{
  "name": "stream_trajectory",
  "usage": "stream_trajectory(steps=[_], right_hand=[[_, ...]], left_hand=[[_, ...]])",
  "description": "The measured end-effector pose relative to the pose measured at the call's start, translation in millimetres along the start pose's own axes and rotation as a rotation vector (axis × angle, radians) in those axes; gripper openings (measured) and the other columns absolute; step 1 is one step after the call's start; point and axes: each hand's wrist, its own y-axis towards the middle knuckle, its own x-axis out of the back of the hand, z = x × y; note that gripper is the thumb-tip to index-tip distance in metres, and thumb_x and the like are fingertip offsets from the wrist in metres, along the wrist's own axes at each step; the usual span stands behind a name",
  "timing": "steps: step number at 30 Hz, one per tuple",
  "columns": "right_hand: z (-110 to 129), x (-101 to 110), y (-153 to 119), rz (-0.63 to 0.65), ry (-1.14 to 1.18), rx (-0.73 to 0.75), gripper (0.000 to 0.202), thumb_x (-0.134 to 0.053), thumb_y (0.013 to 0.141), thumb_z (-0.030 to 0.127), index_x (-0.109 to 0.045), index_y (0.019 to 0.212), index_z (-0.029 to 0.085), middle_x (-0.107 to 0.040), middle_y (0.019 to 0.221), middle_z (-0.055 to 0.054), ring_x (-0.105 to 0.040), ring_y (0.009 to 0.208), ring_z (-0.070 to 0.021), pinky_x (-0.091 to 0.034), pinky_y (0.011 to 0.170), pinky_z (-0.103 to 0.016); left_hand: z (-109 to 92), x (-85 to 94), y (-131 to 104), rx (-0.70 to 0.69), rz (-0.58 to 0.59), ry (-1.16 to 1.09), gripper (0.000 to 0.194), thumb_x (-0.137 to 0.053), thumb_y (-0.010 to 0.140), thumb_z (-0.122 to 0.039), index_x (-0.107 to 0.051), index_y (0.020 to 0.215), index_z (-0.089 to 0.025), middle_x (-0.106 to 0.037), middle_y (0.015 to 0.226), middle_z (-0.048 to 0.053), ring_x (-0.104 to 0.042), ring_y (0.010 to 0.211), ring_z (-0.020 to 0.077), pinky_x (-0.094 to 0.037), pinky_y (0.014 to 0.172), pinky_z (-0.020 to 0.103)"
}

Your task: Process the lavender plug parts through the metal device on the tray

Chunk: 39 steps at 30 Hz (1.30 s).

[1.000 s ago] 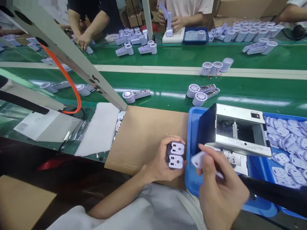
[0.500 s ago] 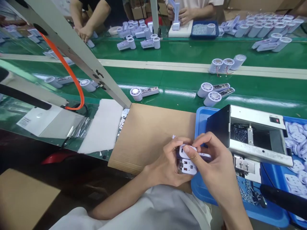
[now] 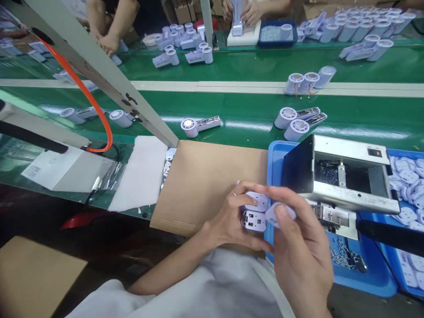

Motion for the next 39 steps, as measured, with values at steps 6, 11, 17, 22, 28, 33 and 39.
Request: stream_trajectory(steps=[6, 11, 17, 22, 28, 33, 39], right_hand=[[-19, -13, -16, 0.031, -0.048, 0.088, 0.018, -0.069, 0.116, 0.033, -0.083, 0.125, 0.040, -0.060, 0.140, -0.003, -0.054, 0.143, -0.0110, -0.051, 0.119, -0.016], [-24, -12, -19, 0.021, 0.100, 0.128, 0.024, -0.067, 0.114, 0.020, -0.085, 0.118, 0.037, -0.064, 0.130, -0.004, -0.059, 0.137, -0.0112, -0.055, 0.113, -0.013], [-25, 1, -16, -0.044, 0.075, 0.085, 0.010, -0.069, 0.114, 0.025, -0.073, 0.114, 0.016, -0.060, 0.137, -0.013, -0.061, 0.135, -0.0218, -0.060, 0.105, -0.016], [-18, 18, -9, 0.248, -0.154, 0.247, 0.014, -0.061, 0.115, 0.010, -0.062, 0.129, 0.012, -0.058, 0.141, -0.014, -0.056, 0.140, -0.0228, -0.057, 0.116, -0.020], [-14, 24, -13, 0.237, -0.105, 0.165, 0.018, -0.066, 0.112, 0.011, -0.061, 0.128, 0.015, -0.049, 0.152, -0.015, -0.050, 0.148, -0.0254, -0.057, 0.116, -0.021], [-10, 45, -2, 0.228, -0.217, 0.077, 0.013, -0.081, 0.105, 0.031, -0.075, 0.111, 0.021, -0.057, 0.123, -0.006, -0.065, 0.111, -0.0053, -0.055, 0.096, -0.002], [11, 50, -2, 0.273, -0.433, 0.066, 0.020, -0.082, 0.106, 0.043, -0.083, 0.106, 0.024, -0.063, 0.113, -0.007, -0.068, 0.098, -0.0119, -0.058, 0.077, -0.008]], left_hand=[[-1, -11.3, -2, 0.089, 0.004, 0.108, 0.066, -0.086, 0.080, -0.067, -0.063, 0.126, -0.026, -0.070, 0.133, 0.010, -0.072, 0.114, 0.0284, -0.058, 0.103, 0.049], [3, -19.6, -4, -0.059, -0.091, 0.110, 0.070, -0.059, 0.092, -0.085, -0.056, 0.129, -0.025, -0.068, 0.127, 0.009, -0.071, 0.112, 0.0248, -0.057, 0.097, 0.045], [9, -18.2, -7, -0.106, -0.123, 0.074, 0.082, -0.063, 0.088, -0.090, -0.037, 0.138, -0.030, -0.064, 0.130, 0.008, -0.069, 0.115, 0.0238, -0.058, 0.097, 0.046], [8, -15.8, -10, -0.092, -0.112, 0.065, 0.084, -0.074, 0.082, -0.087, -0.040, 0.131, -0.029, -0.064, 0.130, 0.008, -0.070, 0.116, 0.0236, -0.058, 0.099, 0.045], [3, -18.7, -5, -0.079, -0.088, 0.135, 0.084, -0.077, 0.077, -0.089, -0.047, 0.128, -0.029, -0.066, 0.127, 0.008, -0.071, 0.109, 0.0228, -0.056, 0.094, 0.044], [-3, -14.6, -2, -0.087, -0.038, 0.169, 0.082, -0.077, 0.080, -0.086, -0.045, 0.130, -0.030, -0.066, 0.126, 0.007, -0.070, 0.107, 0.0210, -0.055, 0.094, 0.042], [-11, -11.6, 4, -0.161, -0.047, 0.159, 0.075, -0.062, 0.089, -0.090, -0.045, 0.129, -0.029, -0.068, 0.124, 0.007, -0.069, 0.101, 0.0205, -0.055, 0.093, 0.042]])
